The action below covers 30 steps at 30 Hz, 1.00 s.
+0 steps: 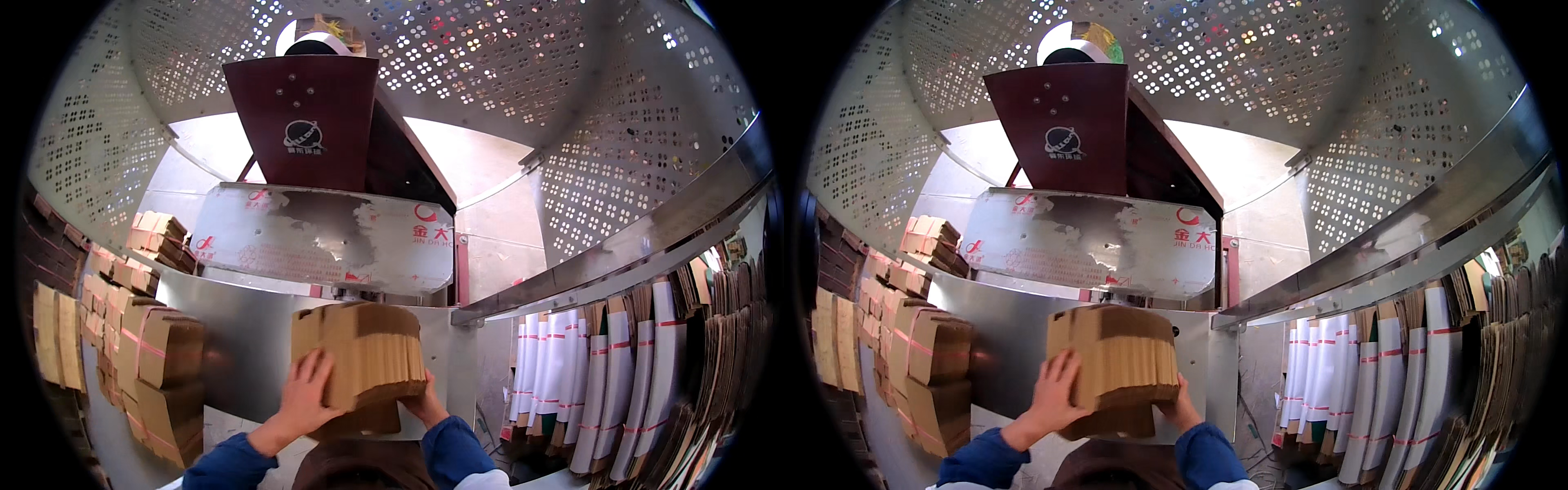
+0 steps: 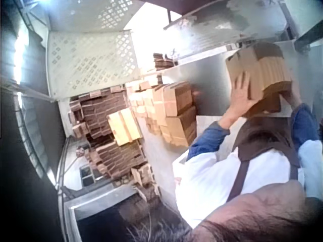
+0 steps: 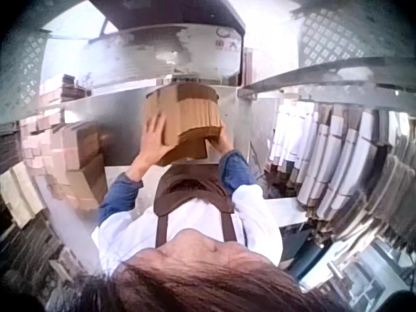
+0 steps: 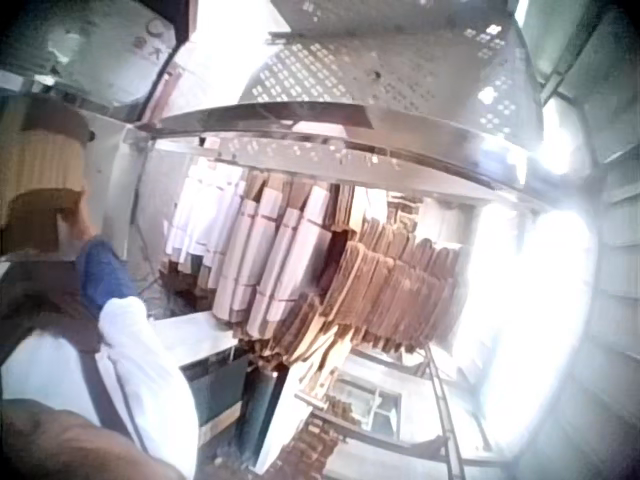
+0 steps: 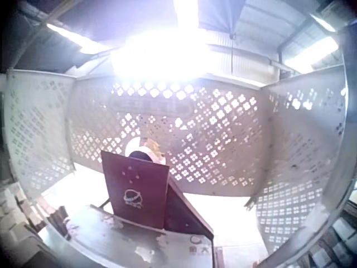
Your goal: The person picks up stacks of flat corrugated cardboard pieces, places them into a strapping machine, and secures them with pink plastic straps. The person then removes the bundled stacks and stacks them on the floor. Another person assists by handing over additional stacks of cardboard.
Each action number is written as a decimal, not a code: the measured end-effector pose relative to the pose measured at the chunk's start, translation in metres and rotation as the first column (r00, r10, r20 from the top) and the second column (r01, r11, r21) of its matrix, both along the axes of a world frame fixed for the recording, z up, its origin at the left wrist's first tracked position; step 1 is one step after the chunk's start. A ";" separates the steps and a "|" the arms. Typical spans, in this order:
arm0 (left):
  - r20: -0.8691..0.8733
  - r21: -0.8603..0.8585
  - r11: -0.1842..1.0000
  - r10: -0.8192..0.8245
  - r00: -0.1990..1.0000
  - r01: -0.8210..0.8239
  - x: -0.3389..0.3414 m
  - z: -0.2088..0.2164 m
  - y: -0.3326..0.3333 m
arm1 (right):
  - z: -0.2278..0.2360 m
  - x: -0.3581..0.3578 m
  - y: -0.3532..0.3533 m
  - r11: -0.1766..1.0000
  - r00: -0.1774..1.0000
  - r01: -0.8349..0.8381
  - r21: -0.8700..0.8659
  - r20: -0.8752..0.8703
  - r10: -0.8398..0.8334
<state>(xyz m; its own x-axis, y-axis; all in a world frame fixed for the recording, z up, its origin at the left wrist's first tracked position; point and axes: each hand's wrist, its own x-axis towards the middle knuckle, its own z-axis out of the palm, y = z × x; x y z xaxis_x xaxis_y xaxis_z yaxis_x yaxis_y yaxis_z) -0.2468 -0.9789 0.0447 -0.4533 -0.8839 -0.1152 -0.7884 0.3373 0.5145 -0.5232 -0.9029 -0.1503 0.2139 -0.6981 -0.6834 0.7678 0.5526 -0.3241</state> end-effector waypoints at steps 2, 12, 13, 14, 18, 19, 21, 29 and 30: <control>0.037 0.004 0.999 -0.041 0.998 0.041 -0.031 -0.002 0.005 | -0.007 -0.007 0.002 0.991 0.974 -0.130 -0.038 -0.190 0.120; -0.001 0.022 0.988 -0.151 0.989 0.151 -0.109 -0.011 0.029 | 0.107 -0.109 -0.048 0.894 -0.260 -0.432 0.120 -0.966 0.004; -0.012 0.044 0.989 -0.142 0.990 0.142 -0.106 -0.015 0.030 | 0.157 -0.091 -0.071 0.888 -0.196 -0.458 -0.037 -0.971 -0.141; -0.016 0.063 0.990 -0.125 0.992 0.125 -0.102 -0.016 0.030 | 0.201 -0.064 -0.099 0.856 -0.120 -0.478 -0.198 -0.951 -0.286; -0.138 0.051 0.995 -0.080 0.987 0.088 -0.110 -0.040 0.031 | 0.275 0.015 -0.196 0.687 0.102 -0.564 -0.458 -0.864 -0.493; -0.181 0.043 0.998 -0.048 0.982 0.056 -0.111 -0.043 0.034 | 0.270 0.038 -0.222 0.651 0.135 -0.552 -0.522 -0.826 -0.548; 0.069 0.038 0.992 -0.126 0.990 0.124 -0.114 -0.050 0.042 | 0.236 0.070 -0.262 0.653 0.192 -0.511 -0.559 -0.814 -0.548; -0.190 0.066 0.995 -0.058 0.980 0.072 -0.116 -0.083 0.073 | 0.091 0.072 -0.282 0.920 0.568 -0.247 -0.303 -0.815 -0.116; -0.178 0.115 0.989 -0.071 0.981 0.093 -0.117 -0.086 0.075 | 0.093 0.063 -0.280 0.924 0.595 -0.220 -0.312 -0.794 -0.126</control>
